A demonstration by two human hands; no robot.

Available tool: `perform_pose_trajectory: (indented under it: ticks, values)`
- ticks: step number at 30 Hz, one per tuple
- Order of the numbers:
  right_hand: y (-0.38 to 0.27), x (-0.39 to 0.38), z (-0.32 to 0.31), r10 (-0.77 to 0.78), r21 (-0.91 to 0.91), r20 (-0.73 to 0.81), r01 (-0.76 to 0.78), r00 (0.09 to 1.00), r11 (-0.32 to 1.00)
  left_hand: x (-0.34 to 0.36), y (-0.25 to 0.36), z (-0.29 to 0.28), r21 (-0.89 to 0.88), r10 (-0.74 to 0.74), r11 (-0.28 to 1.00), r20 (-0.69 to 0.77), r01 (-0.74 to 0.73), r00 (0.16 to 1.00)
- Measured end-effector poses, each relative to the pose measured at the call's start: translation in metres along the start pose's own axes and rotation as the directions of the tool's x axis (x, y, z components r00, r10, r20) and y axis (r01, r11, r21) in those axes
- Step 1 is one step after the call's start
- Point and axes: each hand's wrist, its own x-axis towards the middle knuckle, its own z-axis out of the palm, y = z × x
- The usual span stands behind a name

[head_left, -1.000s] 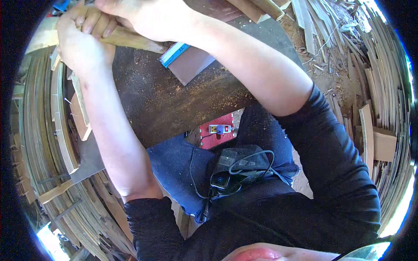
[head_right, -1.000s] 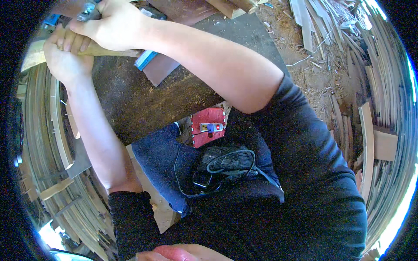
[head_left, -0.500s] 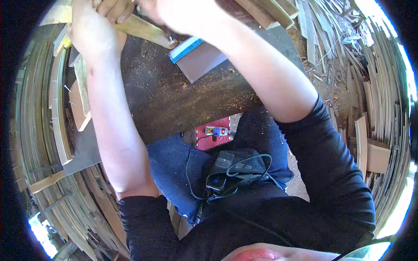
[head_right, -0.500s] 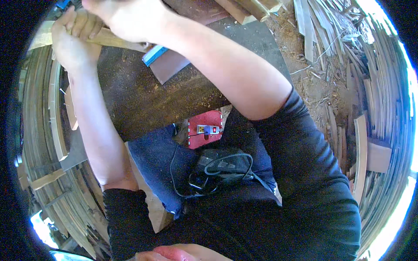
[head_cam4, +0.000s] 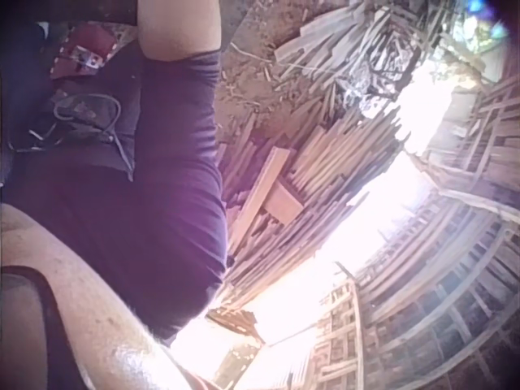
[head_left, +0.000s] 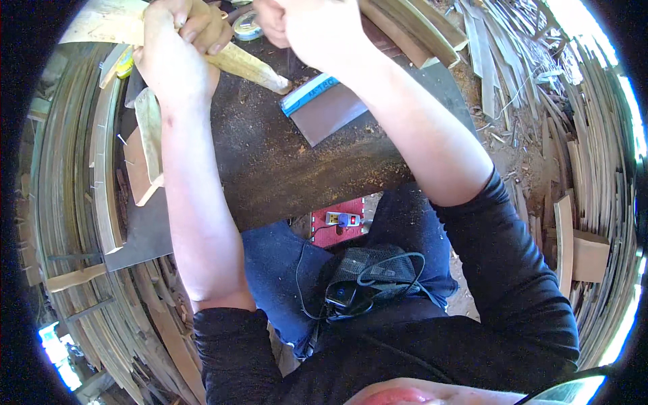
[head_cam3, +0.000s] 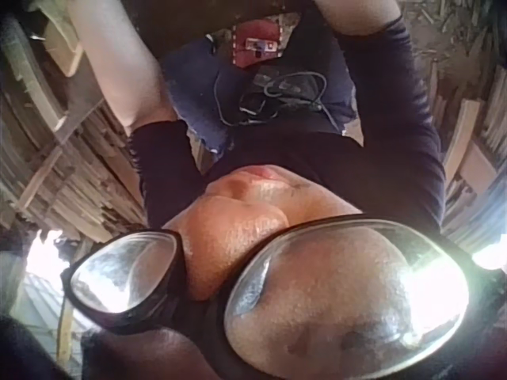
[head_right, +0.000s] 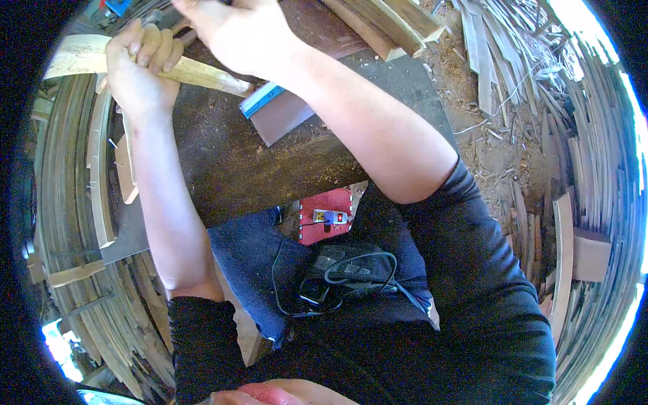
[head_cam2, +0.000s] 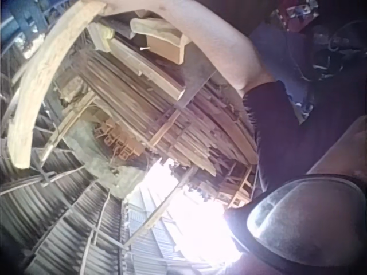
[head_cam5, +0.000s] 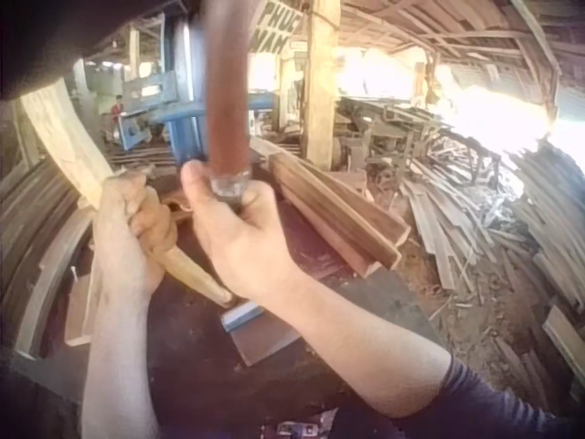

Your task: The person carves a long, thin piece of wood using a chisel, repeatedly shaving off thin layers to shape the wood. The person holds the wood with one hand and uses the chisel with the other, working on a cluttered workbench in a workshop.

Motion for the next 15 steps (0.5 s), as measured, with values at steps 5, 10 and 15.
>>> perform_pose_trajectory:
  ticks: [5,10,15]
  values:
    - [-0.009,-0.003,0.001,0.140,0.321,-0.027,-0.124,0.990,0.939,0.000,0.000,0.003,-0.013,0.016,1.000,-0.008,-0.017,1.000]
    - [-0.008,-0.009,0.016,0.235,0.101,-0.136,-0.222,0.962,0.970,0.001,-0.024,-0.035,-0.036,0.195,0.979,-0.103,-0.199,0.975]
    - [-0.008,-0.010,-0.002,0.226,0.221,-0.082,-0.203,0.971,0.954,-0.011,-0.006,0.008,-0.012,0.108,0.994,-0.195,-0.112,0.975]
